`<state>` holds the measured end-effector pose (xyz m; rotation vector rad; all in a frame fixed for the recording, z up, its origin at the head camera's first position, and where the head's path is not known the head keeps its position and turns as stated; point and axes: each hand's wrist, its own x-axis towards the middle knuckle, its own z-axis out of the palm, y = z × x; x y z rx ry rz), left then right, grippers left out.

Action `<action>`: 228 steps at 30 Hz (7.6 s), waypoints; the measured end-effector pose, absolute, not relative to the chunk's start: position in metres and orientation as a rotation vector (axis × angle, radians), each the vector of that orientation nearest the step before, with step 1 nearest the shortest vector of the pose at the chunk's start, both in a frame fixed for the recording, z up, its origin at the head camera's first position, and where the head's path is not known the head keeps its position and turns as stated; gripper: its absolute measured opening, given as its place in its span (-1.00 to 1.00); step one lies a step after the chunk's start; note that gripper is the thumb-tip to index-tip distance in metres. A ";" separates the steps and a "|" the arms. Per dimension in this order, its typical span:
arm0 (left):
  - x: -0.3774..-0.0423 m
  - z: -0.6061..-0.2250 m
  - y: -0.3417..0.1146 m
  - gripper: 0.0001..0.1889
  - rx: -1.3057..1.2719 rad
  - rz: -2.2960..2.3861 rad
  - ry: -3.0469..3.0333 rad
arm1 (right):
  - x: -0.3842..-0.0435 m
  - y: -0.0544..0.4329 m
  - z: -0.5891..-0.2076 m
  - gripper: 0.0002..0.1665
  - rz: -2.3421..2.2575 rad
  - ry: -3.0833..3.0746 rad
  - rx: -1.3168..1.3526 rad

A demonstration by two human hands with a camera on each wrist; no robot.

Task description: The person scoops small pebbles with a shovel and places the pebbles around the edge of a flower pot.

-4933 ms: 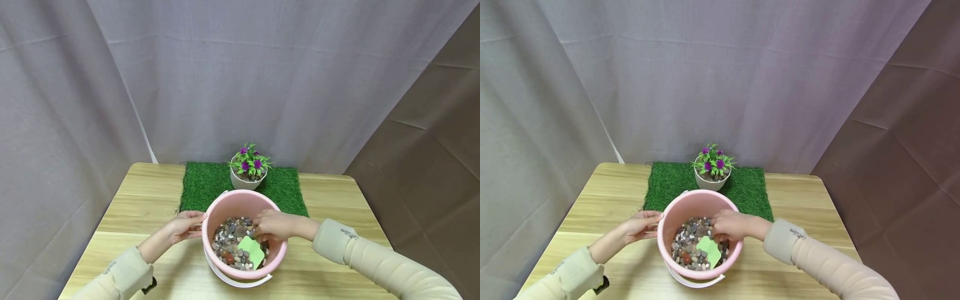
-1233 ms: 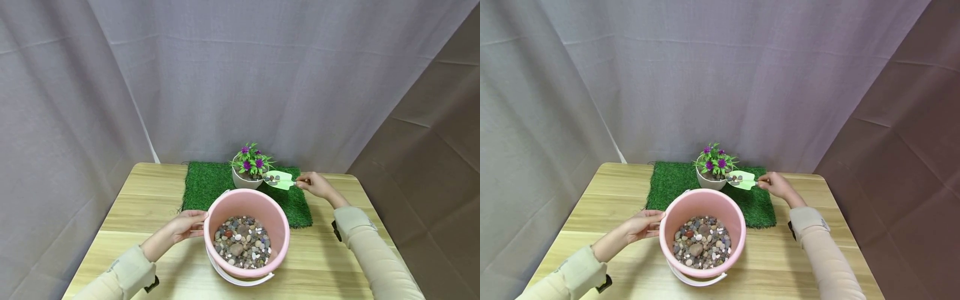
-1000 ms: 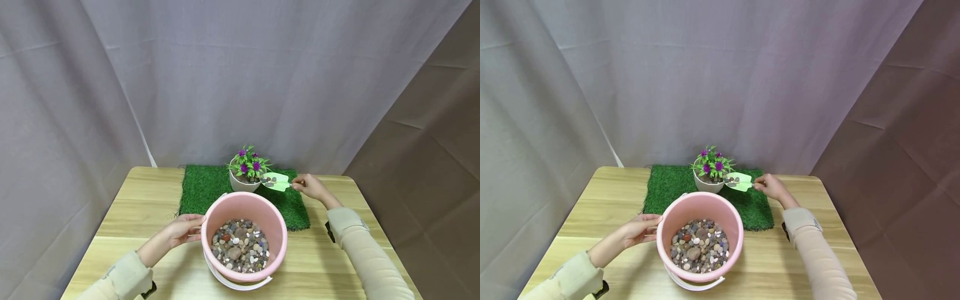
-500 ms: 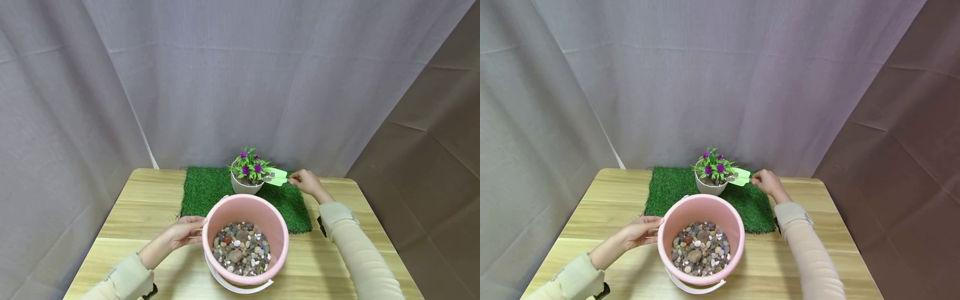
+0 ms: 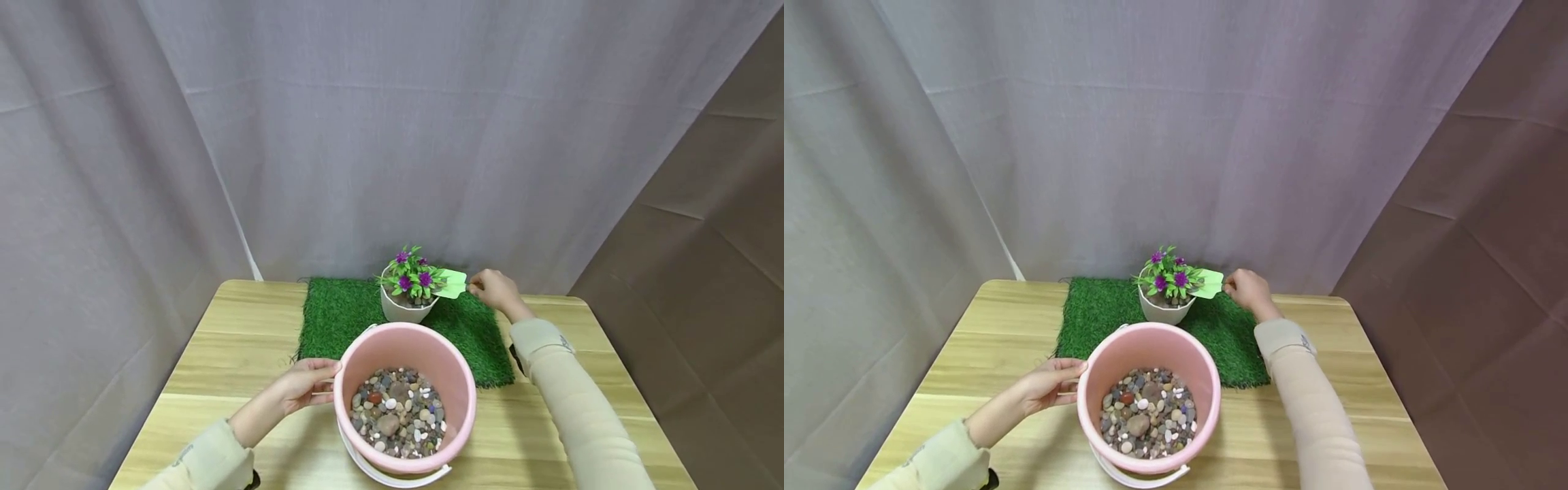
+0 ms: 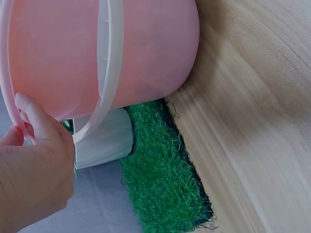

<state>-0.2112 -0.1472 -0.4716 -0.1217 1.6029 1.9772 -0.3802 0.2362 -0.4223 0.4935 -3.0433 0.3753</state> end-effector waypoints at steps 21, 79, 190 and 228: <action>-0.210 -0.467 -0.141 -0.86 -0.119 1.975 1.599 | -0.402 0.206 -0.419 -0.93 -0.037 -2.836 0.572; -0.213 -0.465 -0.146 -0.79 -0.136 1.967 1.593 | -0.269 0.188 -0.354 -0.76 0.076 -2.491 1.147; -0.212 -0.462 -0.144 -0.87 -0.136 1.977 1.563 | -0.267 0.176 -0.406 -0.67 0.401 -2.680 1.417; -0.210 -0.462 -0.145 -0.81 -0.130 1.980 1.548 | -0.313 0.251 -0.401 -0.72 0.456 -2.867 1.010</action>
